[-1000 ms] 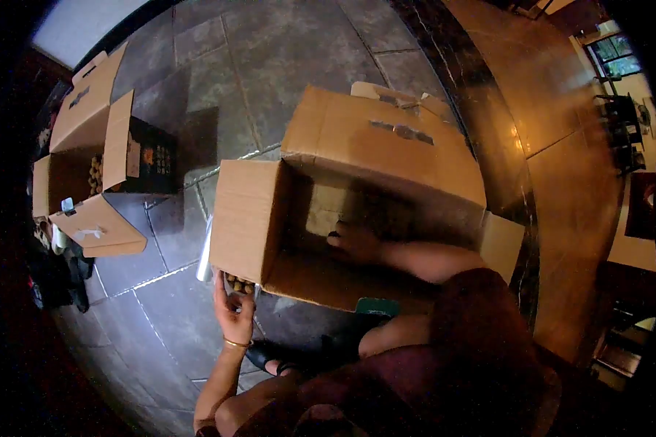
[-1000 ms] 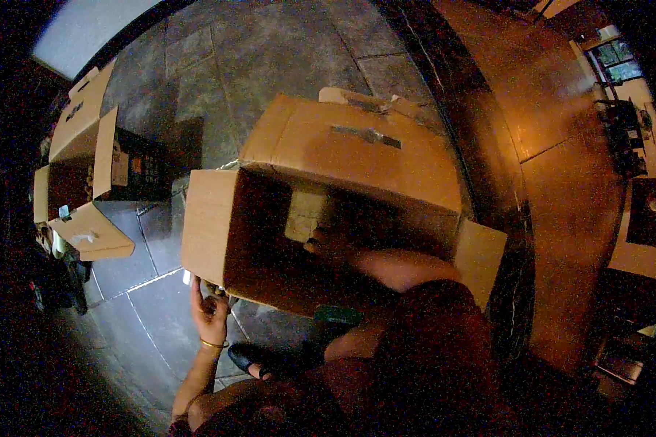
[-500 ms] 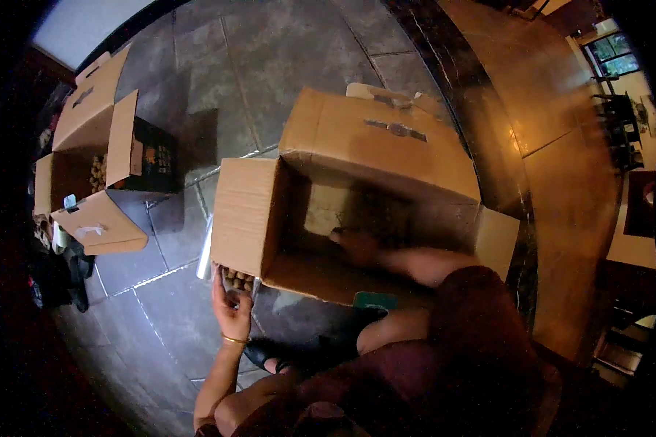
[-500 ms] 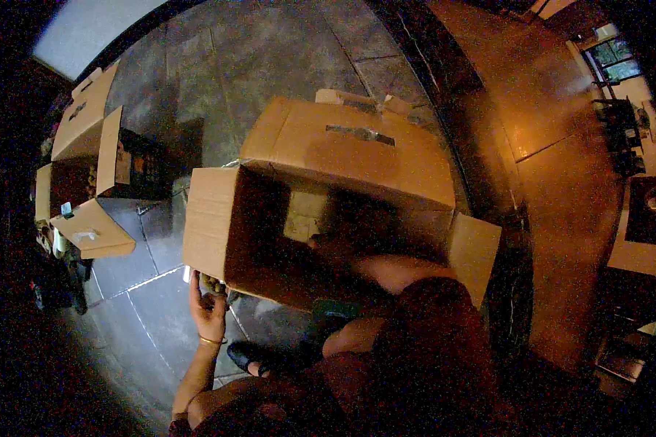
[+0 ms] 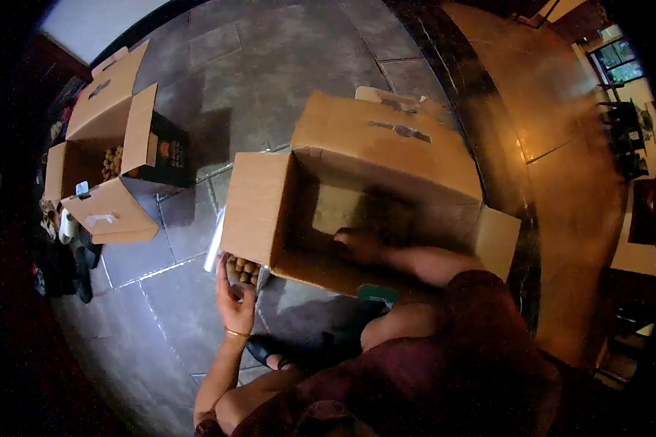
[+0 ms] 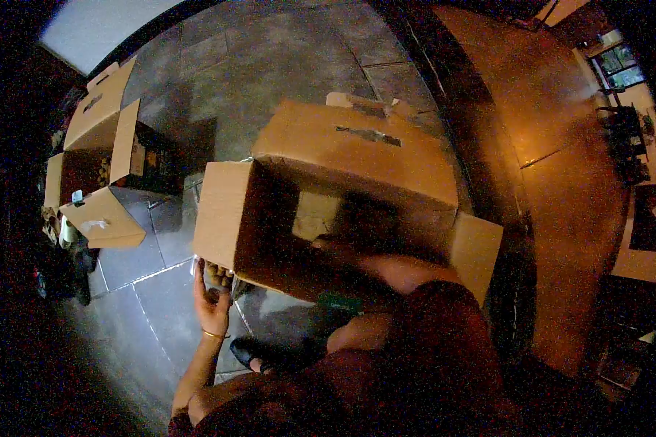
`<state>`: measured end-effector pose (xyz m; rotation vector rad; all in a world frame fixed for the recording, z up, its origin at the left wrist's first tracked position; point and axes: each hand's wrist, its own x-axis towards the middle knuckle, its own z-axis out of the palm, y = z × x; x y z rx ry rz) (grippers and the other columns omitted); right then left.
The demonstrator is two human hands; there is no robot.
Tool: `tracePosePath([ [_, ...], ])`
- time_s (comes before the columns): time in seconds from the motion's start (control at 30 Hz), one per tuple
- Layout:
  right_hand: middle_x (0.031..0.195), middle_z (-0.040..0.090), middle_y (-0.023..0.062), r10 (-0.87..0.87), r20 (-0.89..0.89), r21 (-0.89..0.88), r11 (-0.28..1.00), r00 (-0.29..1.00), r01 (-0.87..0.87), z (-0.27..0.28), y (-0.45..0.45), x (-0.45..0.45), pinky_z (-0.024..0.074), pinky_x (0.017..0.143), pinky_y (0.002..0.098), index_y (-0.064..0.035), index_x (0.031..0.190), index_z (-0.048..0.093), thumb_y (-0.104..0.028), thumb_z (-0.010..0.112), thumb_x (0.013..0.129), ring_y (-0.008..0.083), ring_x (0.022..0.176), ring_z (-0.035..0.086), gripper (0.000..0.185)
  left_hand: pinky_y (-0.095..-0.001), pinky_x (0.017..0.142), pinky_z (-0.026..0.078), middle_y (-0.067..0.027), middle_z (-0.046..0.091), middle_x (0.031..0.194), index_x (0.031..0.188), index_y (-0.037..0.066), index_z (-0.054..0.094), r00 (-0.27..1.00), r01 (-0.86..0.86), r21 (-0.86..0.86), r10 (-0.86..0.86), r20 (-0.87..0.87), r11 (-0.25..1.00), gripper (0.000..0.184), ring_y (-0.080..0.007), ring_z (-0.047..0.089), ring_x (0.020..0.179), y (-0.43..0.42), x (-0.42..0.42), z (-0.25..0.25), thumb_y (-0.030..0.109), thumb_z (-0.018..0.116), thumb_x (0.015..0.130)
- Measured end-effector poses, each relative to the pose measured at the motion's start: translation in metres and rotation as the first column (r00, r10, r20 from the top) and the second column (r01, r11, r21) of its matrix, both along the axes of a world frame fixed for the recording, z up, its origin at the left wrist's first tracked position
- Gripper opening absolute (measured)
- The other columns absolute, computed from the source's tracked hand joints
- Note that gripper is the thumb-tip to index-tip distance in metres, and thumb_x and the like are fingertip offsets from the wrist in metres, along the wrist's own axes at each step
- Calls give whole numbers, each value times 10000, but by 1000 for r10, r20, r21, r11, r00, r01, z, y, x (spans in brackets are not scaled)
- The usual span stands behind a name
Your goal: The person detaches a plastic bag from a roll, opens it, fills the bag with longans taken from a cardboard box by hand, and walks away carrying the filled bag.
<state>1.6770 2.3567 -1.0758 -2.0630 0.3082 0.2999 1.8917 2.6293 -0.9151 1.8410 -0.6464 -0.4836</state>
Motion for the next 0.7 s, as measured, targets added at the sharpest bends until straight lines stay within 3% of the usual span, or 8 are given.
tracePosePath([
  [0.07, 1073, 590, 68, -91, -68, 220, 970, 994, 104, -10, -6, 2, 465, 786, 340, -100, 1192, 522, -258, 627, 882, 200, 938, 563, 363, -206, 668, 449, -125, 374, 1475, 1469, 34, 284, 984, 23, 27, -28, 174, 999, 804, -111, 541, 871, 5, 4, -9, -72, 552, 719],
  [0.23, 1017, 589, 39, -263, -457, 590, 626, 850, 511, 121, -54, 30, 459, 618, 247, -132, 1212, 513, -267, 642, 884, 119, 799, 552, 378, -236, 697, 491, -107, 261, 1541, 1498, 41, 181, 998, -25, 112, 31, -52, 993, 886, -110, 579, 877, 14, 3, 4, -121, 533, 701],
  [0.27, 978, 618, 53, -261, -462, 612, 597, 848, 518, 152, -64, 40, 440, 564, 228, -150, 1239, 499, -235, 611, 905, 93, 720, 542, 362, -209, 575, 434, -86, 231, 1559, 1506, 64, 176, 1000, -14, 52, 15, -19, 999, 909, -47, 507, 678, 17, 3, 0, -128, 535, 694],
  [0.37, 907, 643, 83, -231, -390, 733, 508, 891, 452, 277, -61, 81, 344, 424, 173, -173, 1272, 468, -248, 588, 929, 53, 498, 438, 371, -245, 642, 501, -137, 310, 1512, 1486, 69, 232, 999, -30, 16, 30, 11, 999, 858, -126, 588, 726, 19, 6, 7, -78, 584, 718],
  [0.47, 922, 639, 92, -141, -312, 808, 480, 939, 341, 348, -13, 114, 313, 395, 162, -177, 1282, 462, -279, 583, 933, 61, 461, 427, 383, -265, 689, 514, -159, 306, 1508, 1476, 63, 251, 1000, -8, 58, 9, -3, 998, 855, -191, 607, 789, 22, 8, 11, -34, 626, 714],
  [0.53, 935, 639, 78, -32, -409, 818, 430, 912, 382, 362, 26, 140, 311, 400, 159, -188, 1296, 465, -299, 596, 926, 56, 461, 424, 408, -274, 697, 518, -168, 307, 1504, 1476, 65, 250, 997, -8, 98, 0, 82, 995, 854, -215, 613, 829, 23, 8, 12, -20, 631, 716],
  [0.67, 887, 629, 5, -117, -595, 758, 247, 795, 604, 300, 122, 178, 375, 458, 233, -155, 1141, 538, -282, 615, 914, 96, 627, 559, 271, -288, 730, 519, -176, 306, 1503, 1478, 54, 238, 997, -23, 38, 20, 76, 999, 851, -274, 567, 1042, 30, 9, 3, 20, 643, 730],
  [0.7, 874, 627, 14, -108, -607, 714, 360, 787, 600, 275, 131, 184, 411, 485, 248, -135, 1113, 537, -281, 624, 908, 125, 667, 590, 266, -283, 728, 514, -175, 296, 1509, 1479, 51, 235, 993, -26, 37, 22, 113, 999, 859, -274, 547, 1080, 34, 9, -1, 23, 653, 730],
])
